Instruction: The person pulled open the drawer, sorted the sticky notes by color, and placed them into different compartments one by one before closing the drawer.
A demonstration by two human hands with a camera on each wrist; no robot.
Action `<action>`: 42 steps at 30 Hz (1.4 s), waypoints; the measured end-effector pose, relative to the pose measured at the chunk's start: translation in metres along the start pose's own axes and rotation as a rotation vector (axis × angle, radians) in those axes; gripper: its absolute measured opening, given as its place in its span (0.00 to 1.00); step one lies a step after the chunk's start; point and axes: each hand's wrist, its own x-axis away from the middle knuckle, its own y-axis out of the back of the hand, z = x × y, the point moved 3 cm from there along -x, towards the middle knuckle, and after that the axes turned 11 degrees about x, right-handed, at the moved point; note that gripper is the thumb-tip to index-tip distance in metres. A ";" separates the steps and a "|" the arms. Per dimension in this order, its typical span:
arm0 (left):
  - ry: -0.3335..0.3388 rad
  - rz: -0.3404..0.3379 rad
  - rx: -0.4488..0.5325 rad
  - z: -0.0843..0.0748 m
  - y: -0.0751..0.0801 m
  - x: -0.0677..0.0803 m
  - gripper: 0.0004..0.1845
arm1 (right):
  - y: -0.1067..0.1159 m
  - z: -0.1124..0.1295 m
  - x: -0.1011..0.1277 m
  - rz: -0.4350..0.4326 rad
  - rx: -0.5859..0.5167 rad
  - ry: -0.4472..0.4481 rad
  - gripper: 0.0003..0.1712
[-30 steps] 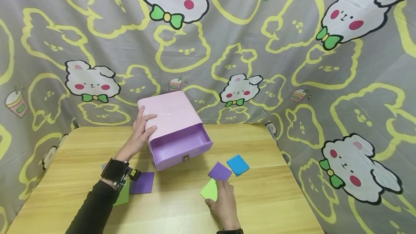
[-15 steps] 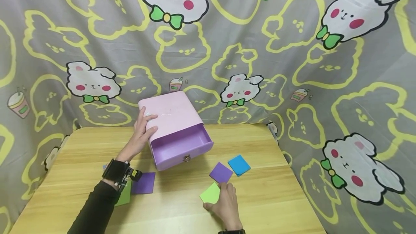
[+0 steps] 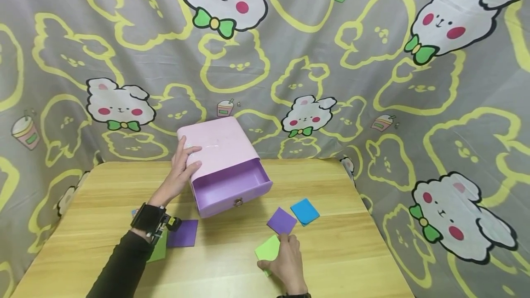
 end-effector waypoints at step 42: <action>-0.005 0.006 0.005 0.000 0.000 0.000 0.26 | 0.052 0.005 0.002 0.311 -0.668 0.036 0.21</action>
